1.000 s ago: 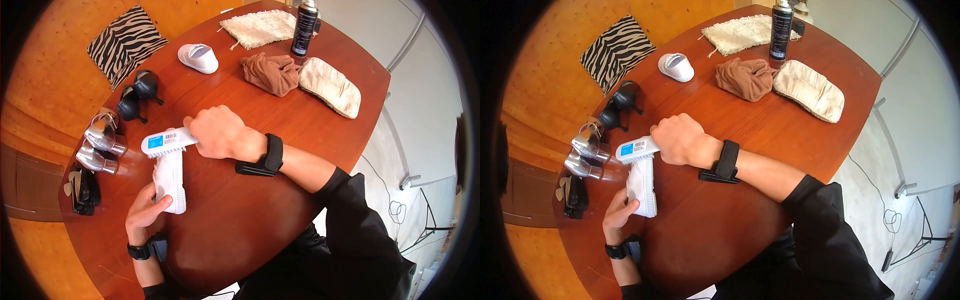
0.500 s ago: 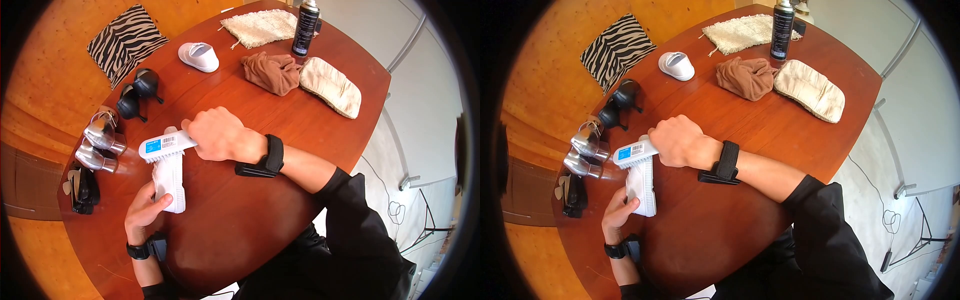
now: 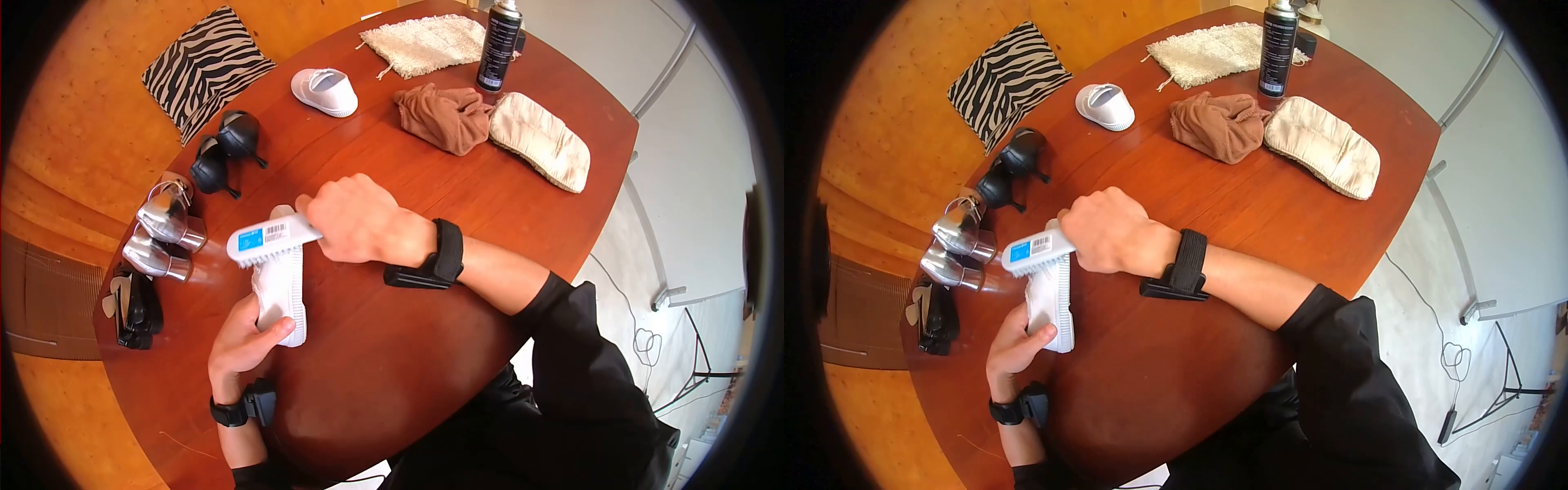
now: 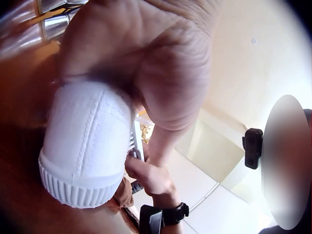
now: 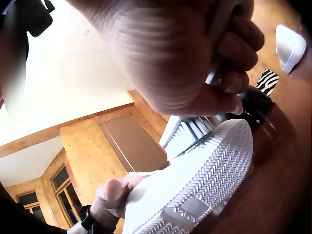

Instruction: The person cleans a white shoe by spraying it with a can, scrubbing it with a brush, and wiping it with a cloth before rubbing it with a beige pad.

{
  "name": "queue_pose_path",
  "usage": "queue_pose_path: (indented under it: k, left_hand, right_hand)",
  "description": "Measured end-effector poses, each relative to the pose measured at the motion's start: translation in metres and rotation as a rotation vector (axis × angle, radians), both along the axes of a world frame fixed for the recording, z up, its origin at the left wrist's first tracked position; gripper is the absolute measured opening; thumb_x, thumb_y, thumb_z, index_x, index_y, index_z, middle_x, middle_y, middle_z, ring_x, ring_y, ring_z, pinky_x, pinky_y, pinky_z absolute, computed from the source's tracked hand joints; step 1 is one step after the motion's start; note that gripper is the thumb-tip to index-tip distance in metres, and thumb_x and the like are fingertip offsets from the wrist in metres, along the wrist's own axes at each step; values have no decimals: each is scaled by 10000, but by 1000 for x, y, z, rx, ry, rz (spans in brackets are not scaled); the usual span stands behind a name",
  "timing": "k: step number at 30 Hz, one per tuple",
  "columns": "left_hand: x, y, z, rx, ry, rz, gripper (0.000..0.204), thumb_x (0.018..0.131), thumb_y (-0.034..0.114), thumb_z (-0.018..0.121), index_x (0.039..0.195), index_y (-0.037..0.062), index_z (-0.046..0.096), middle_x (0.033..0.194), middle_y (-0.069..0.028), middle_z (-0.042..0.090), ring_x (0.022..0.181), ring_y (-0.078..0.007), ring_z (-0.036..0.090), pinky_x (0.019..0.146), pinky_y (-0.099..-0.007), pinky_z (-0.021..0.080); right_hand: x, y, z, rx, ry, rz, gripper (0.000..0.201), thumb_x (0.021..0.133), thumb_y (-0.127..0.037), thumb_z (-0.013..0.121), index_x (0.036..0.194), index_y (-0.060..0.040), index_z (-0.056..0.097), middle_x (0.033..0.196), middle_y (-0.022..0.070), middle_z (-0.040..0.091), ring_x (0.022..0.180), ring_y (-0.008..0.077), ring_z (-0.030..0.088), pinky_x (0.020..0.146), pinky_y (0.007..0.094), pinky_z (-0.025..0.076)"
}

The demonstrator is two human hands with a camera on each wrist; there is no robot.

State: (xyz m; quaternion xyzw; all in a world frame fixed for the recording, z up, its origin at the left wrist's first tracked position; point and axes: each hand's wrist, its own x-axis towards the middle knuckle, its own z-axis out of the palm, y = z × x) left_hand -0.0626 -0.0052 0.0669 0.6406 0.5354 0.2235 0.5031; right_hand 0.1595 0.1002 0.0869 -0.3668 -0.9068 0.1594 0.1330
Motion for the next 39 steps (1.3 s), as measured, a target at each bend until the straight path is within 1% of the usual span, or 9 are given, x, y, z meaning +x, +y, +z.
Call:
queue_pose_path:
  k: [7,11,13,20,22,23,25,30,39]
  left_hand:
    - [7,-1,5,93,204,-74,408,814,266,658,1060,-30,524,893,-88,578,808,-157,547,728,-307,456]
    - [6,-1,2,117,159,-64,437,822,269,650,1096,-40,506,927,-94,573,840,-163,544,749,-315,453]
    - [4,-2,0,53,14,-34,483,833,270,642,1155,-46,469,994,-87,559,900,-161,529,786,-319,443]
    - [3,-6,6,4,-84,-9,694,845,300,635,1341,-53,301,1188,-88,485,1076,-160,468,906,-307,400]
    - [0,-7,2,-10,-268,82,833,825,331,653,1400,-58,192,1311,-108,406,1206,-180,389,998,-320,328]
    - [0,-7,2,-9,-267,81,833,825,331,653,1400,-58,192,1311,-108,406,1206,-180,389,998,-320,328]
    - [1,-8,2,-65,-516,120,932,792,392,667,1411,-66,143,1393,-117,326,1285,-202,313,1050,-338,260]
    - [6,-9,10,-60,-697,143,995,757,467,656,1409,-72,130,1420,-129,297,1304,-225,304,1063,-352,248]
    - [14,-18,31,21,-855,217,1040,733,506,636,1401,-91,109,1433,-128,277,1314,-227,295,1072,-368,232]
  right_hand:
    - [8,21,-11,32,-32,-167,205,699,-89,558,887,-14,586,731,172,633,710,348,627,628,448,500]
    - [1,1,-2,12,7,2,210,687,-84,565,883,-10,585,712,169,628,704,348,625,612,448,492]
    - [-3,-6,-1,24,-24,81,203,678,-77,569,869,-9,581,694,170,622,702,352,622,601,450,484]
    - [3,3,-1,55,11,-59,176,695,-79,563,862,-25,575,688,162,616,687,359,610,605,451,480]
    - [0,-6,4,49,58,-20,173,687,-71,564,854,-26,573,671,155,611,672,356,608,591,450,479]
    - [-1,-8,6,49,59,-21,173,687,-71,564,854,-26,573,671,155,611,672,356,608,591,450,479]
    - [-3,-12,10,22,10,5,170,681,-68,566,845,-24,571,663,153,610,658,355,606,582,448,479]
    - [3,2,4,29,46,-106,164,684,-70,568,841,-24,569,702,155,613,697,344,608,584,449,477]
    - [0,-15,19,-25,151,-42,190,674,-54,565,854,-2,529,669,172,588,665,371,585,569,461,454]
